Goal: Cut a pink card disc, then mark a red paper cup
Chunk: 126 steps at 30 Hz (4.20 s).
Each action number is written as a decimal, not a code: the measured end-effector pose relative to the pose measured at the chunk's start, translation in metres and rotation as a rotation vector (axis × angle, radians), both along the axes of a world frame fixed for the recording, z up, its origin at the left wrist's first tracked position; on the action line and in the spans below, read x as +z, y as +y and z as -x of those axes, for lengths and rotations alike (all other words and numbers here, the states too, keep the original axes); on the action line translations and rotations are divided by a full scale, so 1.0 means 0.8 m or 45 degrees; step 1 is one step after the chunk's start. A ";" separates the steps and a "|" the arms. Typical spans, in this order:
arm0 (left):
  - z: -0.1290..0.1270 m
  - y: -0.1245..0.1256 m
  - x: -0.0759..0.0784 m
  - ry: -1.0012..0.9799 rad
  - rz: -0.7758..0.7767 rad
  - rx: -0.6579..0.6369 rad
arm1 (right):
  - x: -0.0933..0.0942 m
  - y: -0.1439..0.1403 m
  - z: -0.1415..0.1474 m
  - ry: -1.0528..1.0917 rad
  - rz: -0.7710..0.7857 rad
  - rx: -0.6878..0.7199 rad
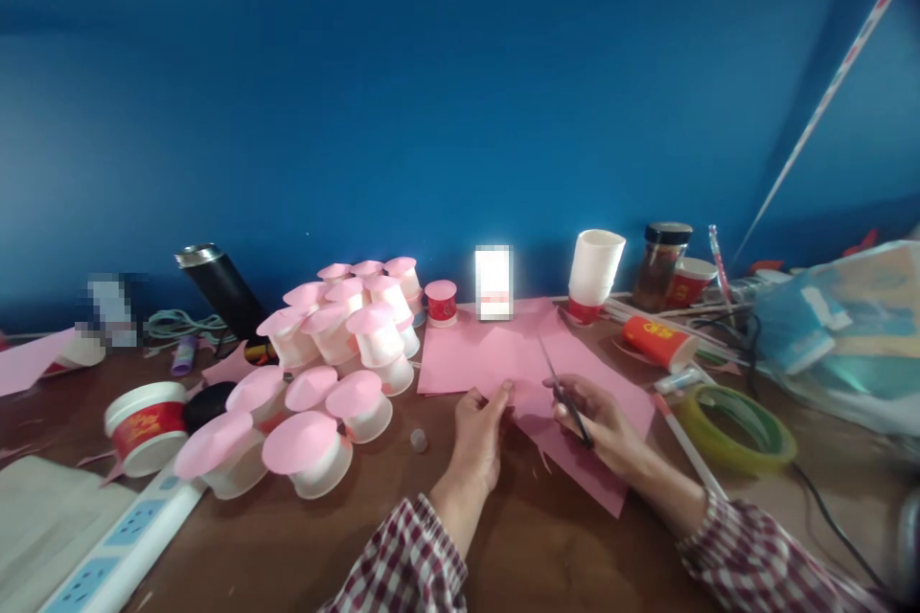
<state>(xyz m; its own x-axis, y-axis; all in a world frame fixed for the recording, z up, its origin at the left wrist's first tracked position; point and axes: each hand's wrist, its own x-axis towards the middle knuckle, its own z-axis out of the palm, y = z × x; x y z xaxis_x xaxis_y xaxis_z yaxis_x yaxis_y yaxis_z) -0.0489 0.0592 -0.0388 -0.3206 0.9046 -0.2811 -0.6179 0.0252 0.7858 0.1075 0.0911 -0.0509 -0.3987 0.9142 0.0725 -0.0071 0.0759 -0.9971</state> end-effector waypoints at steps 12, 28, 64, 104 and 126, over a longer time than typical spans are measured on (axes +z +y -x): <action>0.001 -0.001 -0.002 0.003 -0.003 -0.039 | 0.009 -0.002 0.000 -0.068 0.047 0.028; 0.001 -0.002 -0.002 0.016 0.007 -0.064 | 0.010 -0.003 -0.001 -0.126 0.070 0.068; 0.002 -0.003 -0.010 0.075 -0.091 -0.149 | 0.014 -0.002 -0.001 -0.217 -0.010 0.028; 0.003 0.000 -0.011 0.073 -0.069 -0.156 | 0.019 -0.003 0.000 -0.277 -0.074 -0.007; 0.002 0.000 -0.011 0.106 -0.064 -0.144 | 0.026 -0.004 0.000 -0.291 -0.028 -0.026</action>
